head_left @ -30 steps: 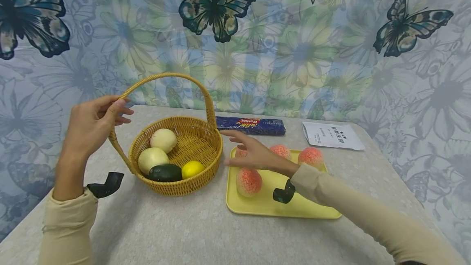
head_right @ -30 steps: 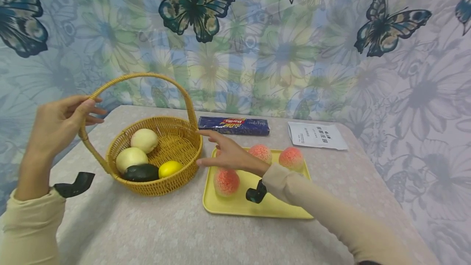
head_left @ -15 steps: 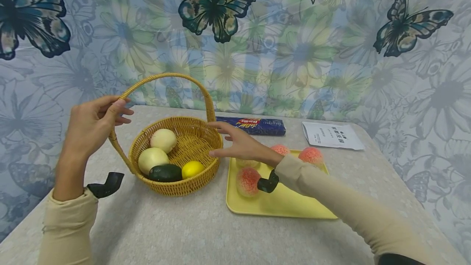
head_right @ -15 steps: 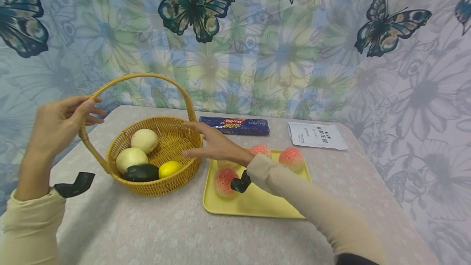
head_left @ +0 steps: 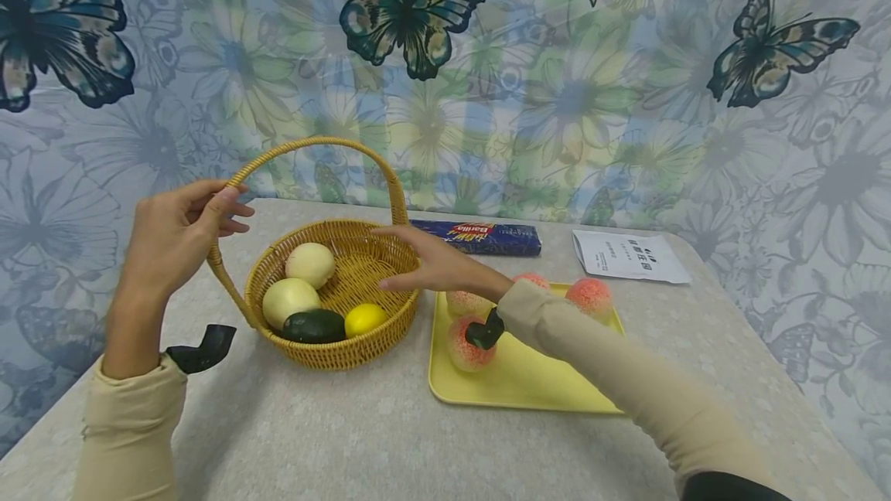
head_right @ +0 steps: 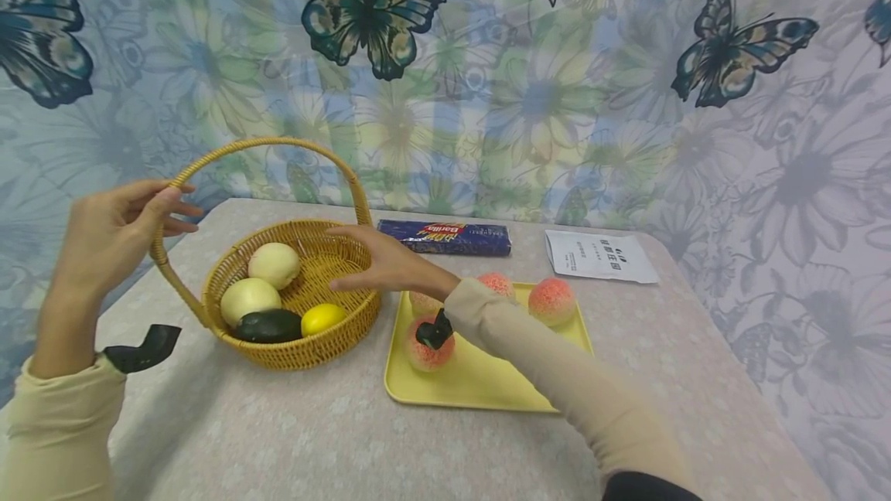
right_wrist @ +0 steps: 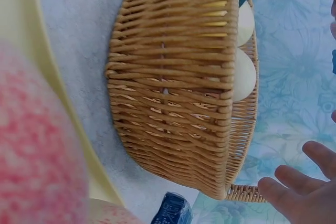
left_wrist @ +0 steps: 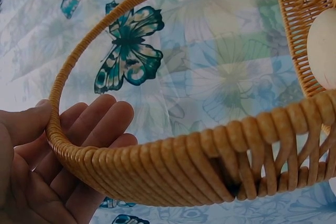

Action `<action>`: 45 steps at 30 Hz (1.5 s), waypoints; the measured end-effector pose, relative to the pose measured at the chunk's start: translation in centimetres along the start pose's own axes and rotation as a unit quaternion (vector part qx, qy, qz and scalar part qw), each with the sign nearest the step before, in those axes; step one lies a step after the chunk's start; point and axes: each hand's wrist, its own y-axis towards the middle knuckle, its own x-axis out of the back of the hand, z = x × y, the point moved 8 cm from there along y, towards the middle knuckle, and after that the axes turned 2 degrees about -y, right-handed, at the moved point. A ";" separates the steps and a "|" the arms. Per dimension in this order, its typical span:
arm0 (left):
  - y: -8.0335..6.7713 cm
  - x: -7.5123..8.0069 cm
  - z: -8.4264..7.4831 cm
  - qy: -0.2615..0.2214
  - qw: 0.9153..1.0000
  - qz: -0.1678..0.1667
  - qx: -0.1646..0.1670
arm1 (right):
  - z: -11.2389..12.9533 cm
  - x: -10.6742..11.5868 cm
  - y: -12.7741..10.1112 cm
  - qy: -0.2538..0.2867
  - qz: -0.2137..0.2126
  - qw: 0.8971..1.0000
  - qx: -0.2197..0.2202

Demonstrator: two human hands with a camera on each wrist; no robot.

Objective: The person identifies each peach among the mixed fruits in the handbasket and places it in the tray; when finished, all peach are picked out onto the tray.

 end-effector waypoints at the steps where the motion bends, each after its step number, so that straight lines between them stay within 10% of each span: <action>1: 0.0 0.0 0.0 -0.001 1.000 -0.001 0.000 | 0.0 0.0 0.2 -0.003 0.002 1.000 -0.001; 45: 0.1 0.1 -0.2 -0.007 1.000 -0.003 -0.006 | -0.6 -1.6 7.4 -0.041 -0.025 0.999 -0.025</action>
